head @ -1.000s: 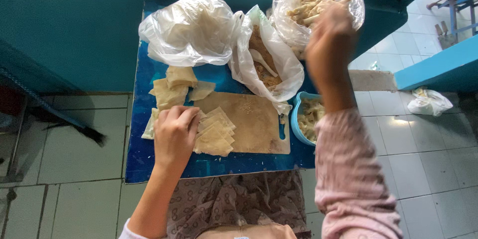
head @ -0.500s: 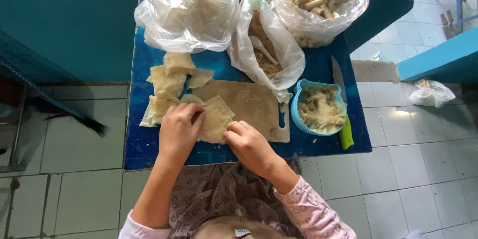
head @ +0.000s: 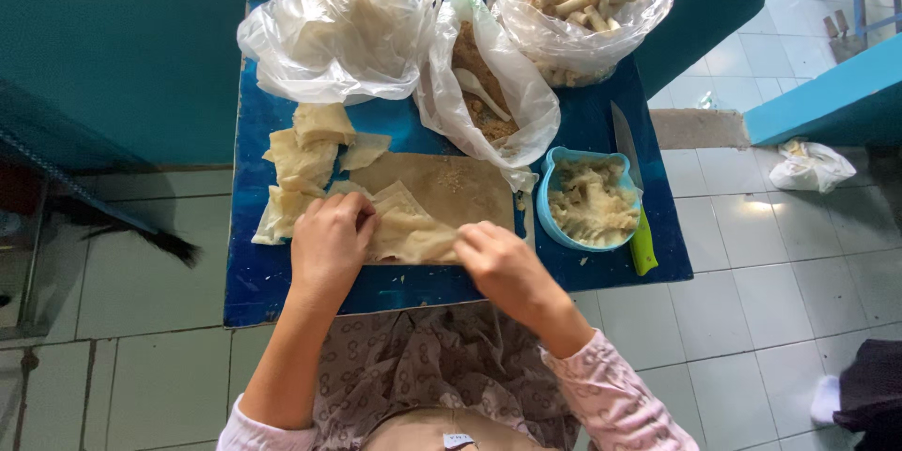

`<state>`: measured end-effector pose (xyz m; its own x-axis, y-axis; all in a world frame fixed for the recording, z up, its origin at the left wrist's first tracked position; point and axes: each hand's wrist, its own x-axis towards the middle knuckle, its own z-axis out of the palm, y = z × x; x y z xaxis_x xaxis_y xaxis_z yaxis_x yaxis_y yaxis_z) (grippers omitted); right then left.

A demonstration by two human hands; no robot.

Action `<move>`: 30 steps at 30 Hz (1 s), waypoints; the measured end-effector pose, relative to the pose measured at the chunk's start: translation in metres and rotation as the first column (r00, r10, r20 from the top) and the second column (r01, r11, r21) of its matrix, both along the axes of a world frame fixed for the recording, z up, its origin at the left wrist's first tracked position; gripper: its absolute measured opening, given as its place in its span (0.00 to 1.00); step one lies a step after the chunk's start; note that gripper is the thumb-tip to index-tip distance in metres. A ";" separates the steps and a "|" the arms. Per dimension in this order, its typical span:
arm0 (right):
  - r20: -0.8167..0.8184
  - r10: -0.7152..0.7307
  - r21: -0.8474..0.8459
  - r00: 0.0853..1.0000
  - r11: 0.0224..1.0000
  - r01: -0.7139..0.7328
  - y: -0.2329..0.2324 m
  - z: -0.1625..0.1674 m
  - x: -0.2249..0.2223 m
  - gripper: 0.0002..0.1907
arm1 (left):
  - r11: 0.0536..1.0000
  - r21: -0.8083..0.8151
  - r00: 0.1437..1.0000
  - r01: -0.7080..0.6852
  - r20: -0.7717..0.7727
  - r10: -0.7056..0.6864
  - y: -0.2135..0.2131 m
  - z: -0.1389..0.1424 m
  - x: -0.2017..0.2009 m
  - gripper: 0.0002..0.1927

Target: The person sits at a low blue table and wraps thin pastry squares around filling scooped from a bowl, folding each wrapper closed and placing the finished wrapped pieces into a plastic bag. They also spoon brown powder from a bag onto the wrappers and briefly cut dough pieces with a knife on the cutting board.

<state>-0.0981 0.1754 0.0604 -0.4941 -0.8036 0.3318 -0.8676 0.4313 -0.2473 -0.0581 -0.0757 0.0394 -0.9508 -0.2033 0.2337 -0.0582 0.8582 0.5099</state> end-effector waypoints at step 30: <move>-0.181 -0.626 0.141 0.759 0.747 0.650 -0.032 -0.071 -0.203 0.04 | 0.987 -0.089 0.991 0.133 -0.016 -0.134 0.097 -0.005 0.006 0.14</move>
<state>-0.3007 0.1434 -0.0101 -0.8814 -0.3658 0.2989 -0.3898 0.9206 -0.0229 -0.0524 0.0208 0.0346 -0.9626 -0.0528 0.2656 0.0700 0.8989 0.4326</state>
